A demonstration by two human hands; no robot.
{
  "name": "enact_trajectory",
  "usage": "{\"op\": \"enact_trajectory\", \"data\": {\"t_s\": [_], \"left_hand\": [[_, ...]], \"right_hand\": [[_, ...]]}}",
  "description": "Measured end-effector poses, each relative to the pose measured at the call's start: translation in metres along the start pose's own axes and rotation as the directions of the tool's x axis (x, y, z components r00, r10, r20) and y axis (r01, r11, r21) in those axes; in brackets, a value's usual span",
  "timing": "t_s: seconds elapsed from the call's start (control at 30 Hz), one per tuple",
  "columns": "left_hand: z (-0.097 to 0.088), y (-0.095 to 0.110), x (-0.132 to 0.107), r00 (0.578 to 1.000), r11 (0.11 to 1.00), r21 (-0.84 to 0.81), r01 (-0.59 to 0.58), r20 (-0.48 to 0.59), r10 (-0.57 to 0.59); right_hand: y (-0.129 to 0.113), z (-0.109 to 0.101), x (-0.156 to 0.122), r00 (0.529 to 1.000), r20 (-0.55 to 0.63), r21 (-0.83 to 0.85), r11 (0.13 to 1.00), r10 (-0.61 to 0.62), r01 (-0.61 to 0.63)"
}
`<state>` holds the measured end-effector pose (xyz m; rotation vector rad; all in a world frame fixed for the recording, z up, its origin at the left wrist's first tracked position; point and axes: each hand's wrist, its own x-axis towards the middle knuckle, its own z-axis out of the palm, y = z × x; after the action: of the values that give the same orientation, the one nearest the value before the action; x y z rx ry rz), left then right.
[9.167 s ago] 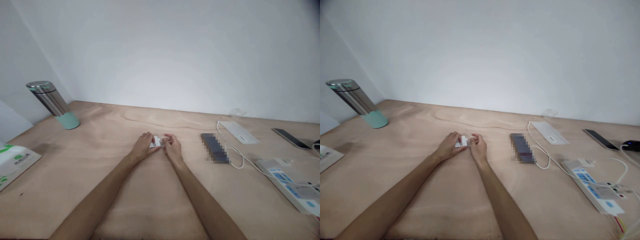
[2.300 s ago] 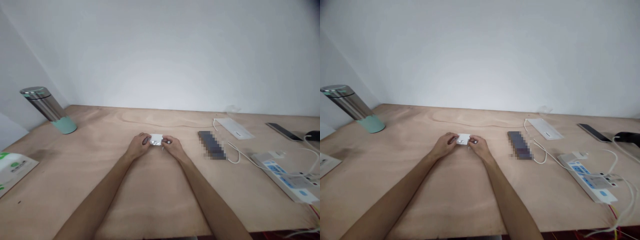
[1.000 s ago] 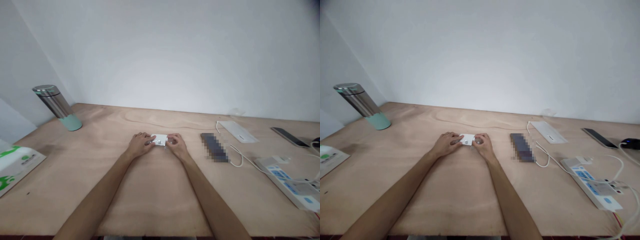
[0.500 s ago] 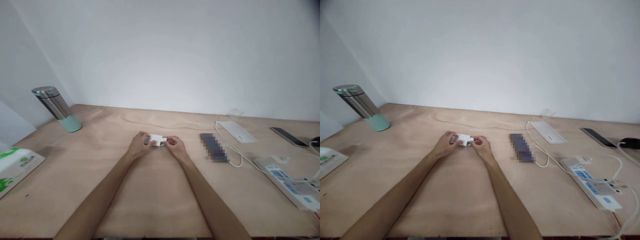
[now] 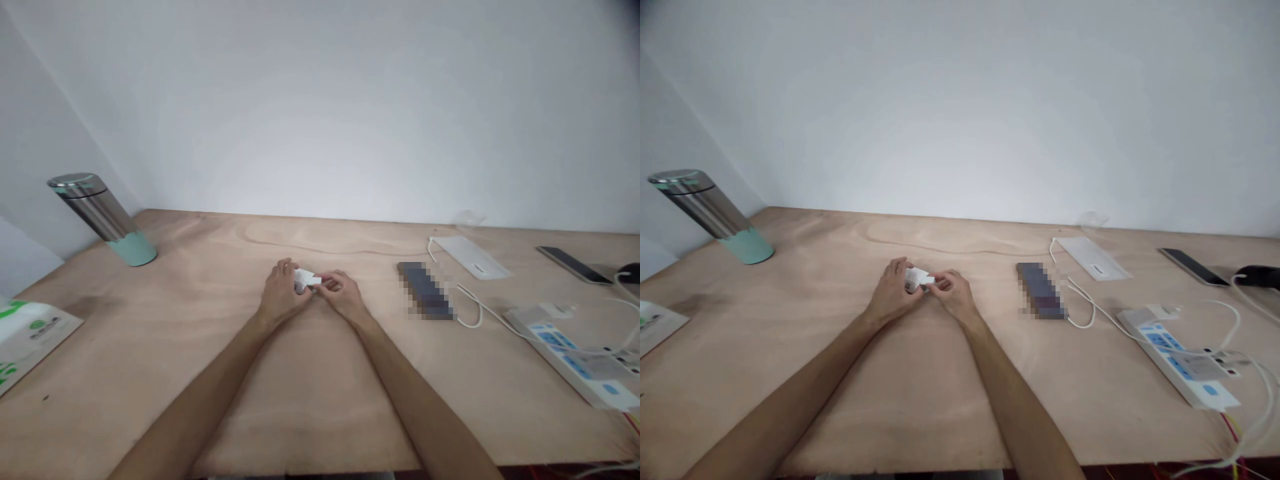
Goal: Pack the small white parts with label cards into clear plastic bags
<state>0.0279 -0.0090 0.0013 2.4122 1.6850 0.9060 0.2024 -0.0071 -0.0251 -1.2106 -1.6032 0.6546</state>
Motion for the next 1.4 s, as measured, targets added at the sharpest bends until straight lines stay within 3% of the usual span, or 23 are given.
{"op": "enact_trajectory", "data": {"t_s": [0.1,0.23,0.43,0.7,0.87,1.1,1.4], "left_hand": [[-0.003,0.002,0.0,0.998,0.994,0.102,0.039,0.036,-0.043],[-0.006,0.004,-0.001,0.994,0.976,0.209,0.058,0.076,-0.075],[-0.008,0.004,-0.002,0.992,0.967,0.241,0.075,0.08,-0.097],[-0.008,0.001,-0.001,0.99,0.968,0.242,0.07,0.1,-0.096],[-0.007,0.002,-0.003,0.99,0.963,0.26,0.069,0.098,-0.097],[-0.007,0.008,-0.001,0.988,0.96,0.261,0.1,0.09,-0.127],[-0.012,0.008,-0.001,0.991,0.962,0.249,0.113,0.047,-0.129]], "right_hand": [[-0.001,0.001,0.0,1.0,-0.015,0.001,1.0,0.001,-0.001],[-0.005,0.0,-0.001,0.995,-0.032,0.021,0.996,0.089,-0.089],[-0.007,-0.004,0.0,0.961,0.001,0.112,0.955,0.275,-0.274],[-0.003,-0.007,0.001,0.934,0.038,0.34,0.875,0.354,-0.345],[-0.011,-0.009,-0.001,0.956,0.063,0.369,0.883,0.288,-0.29],[-0.003,-0.007,-0.001,0.995,0.022,0.114,0.989,0.096,-0.098],[0.005,-0.001,-0.002,0.993,0.117,0.071,0.997,-0.025,0.017]]}}
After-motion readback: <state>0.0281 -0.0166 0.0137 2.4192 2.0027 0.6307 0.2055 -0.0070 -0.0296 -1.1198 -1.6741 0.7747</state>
